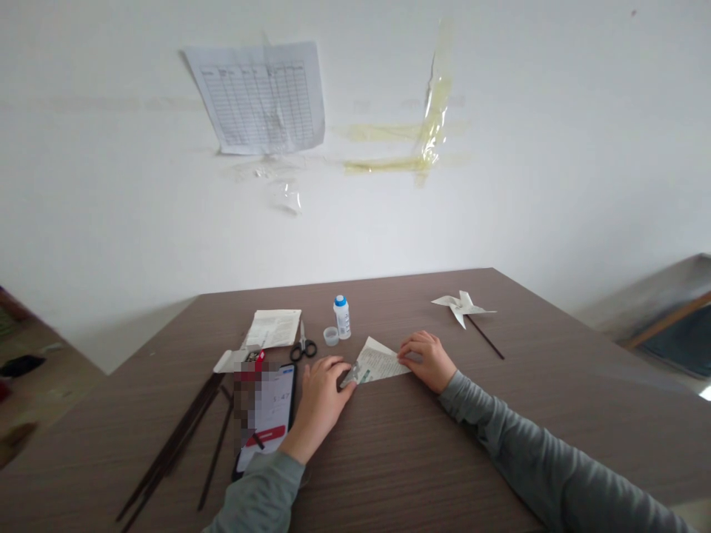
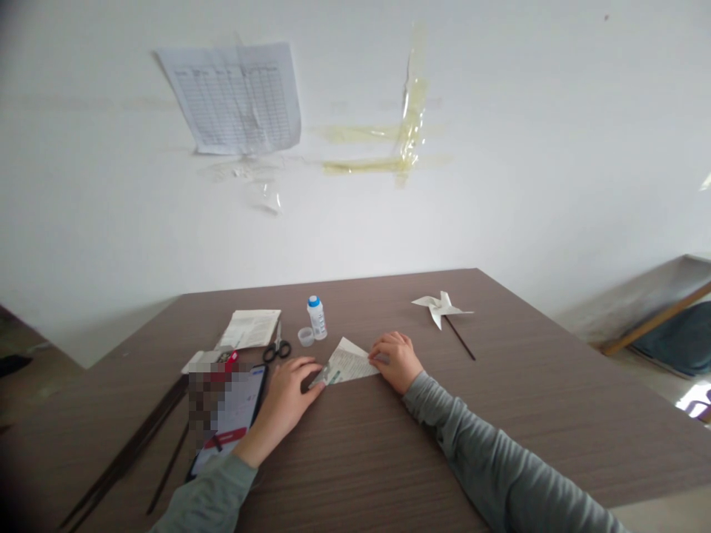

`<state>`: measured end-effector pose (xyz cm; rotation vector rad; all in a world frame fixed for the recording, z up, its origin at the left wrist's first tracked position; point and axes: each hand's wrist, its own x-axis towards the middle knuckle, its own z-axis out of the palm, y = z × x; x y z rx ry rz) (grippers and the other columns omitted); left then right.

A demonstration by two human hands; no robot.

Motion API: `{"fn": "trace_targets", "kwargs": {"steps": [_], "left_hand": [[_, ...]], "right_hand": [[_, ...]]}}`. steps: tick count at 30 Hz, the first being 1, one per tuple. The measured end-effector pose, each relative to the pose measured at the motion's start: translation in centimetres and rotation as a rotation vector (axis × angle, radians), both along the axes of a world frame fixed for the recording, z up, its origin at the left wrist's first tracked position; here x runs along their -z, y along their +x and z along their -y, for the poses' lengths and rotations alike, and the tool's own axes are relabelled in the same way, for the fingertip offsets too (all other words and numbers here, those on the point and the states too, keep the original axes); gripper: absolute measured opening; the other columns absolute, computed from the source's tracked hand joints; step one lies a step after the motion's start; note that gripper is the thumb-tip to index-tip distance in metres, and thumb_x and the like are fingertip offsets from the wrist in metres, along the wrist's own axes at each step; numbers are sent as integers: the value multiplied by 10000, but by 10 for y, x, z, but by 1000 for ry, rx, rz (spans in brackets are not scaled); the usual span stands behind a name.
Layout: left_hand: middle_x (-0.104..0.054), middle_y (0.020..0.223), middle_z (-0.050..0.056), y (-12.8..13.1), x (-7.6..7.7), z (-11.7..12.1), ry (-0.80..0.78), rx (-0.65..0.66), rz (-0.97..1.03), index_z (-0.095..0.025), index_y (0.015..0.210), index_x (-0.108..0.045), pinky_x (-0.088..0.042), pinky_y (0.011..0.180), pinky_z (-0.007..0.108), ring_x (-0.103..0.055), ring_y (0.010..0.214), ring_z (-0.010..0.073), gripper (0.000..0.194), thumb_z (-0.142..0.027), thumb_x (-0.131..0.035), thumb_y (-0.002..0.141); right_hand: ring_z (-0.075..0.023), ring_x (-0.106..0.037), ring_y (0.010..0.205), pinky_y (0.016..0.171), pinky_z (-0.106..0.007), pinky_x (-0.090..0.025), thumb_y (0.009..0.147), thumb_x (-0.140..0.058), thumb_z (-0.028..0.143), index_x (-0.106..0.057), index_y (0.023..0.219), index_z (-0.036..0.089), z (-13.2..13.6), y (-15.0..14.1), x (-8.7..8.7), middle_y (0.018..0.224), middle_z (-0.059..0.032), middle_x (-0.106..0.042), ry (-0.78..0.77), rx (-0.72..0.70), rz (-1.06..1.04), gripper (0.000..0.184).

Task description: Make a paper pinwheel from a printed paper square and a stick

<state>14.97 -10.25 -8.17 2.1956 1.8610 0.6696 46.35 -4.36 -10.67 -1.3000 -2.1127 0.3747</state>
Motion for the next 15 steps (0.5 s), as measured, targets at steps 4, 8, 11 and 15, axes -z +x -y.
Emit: {"fn": "trace_targets", "kwargs": {"steps": [4, 8, 11, 15], "left_hand": [[-947, 1601, 173, 1, 3, 0, 6, -24, -5, -292, 1392, -1028, -605, 1436, 774, -851, 1594, 478, 365, -178, -981, 1048], [-950, 1605, 158, -3, 9, -1, 34, -9, -4, -320, 1396, -1033, -584, 1448, 810, -853, 1589, 482, 366, -206, -967, 1055], [-956, 1594, 150, -6, 11, -4, 56, 28, 44, -331, 1385, -1036, -595, 1445, 787, -863, 1572, 457, 321, -241, -916, 1101], [-969, 1563, 135, -8, 12, -6, 34, 54, 135, -328, 1281, -1046, -596, 1448, 766, -874, 1559, 419, 313, -291, -741, 1223]], "right_hand": [[-371, -916, 1221, 1430, -720, -542, 1039, -912, 230, -965, 1003, 312, -1, 2, 1, 1111, -88, -989, -65, 19, -6, 103], [-393, -924, 1260, 1469, -802, -478, 1049, -928, 305, -970, 1016, 319, -1, 6, -3, 1139, -82, -995, -143, 30, -7, 55], [-423, -915, 1338, 1489, -841, -450, 1071, -913, 371, -975, 1027, 318, -1, 9, -8, 1222, -101, -1003, -186, 28, -5, 93], [-463, -887, 1451, 1506, -891, -411, 1159, -797, 490, -986, 1004, 321, -2, 13, -12, 1309, -126, -1009, -251, -11, -24, 297]]}}
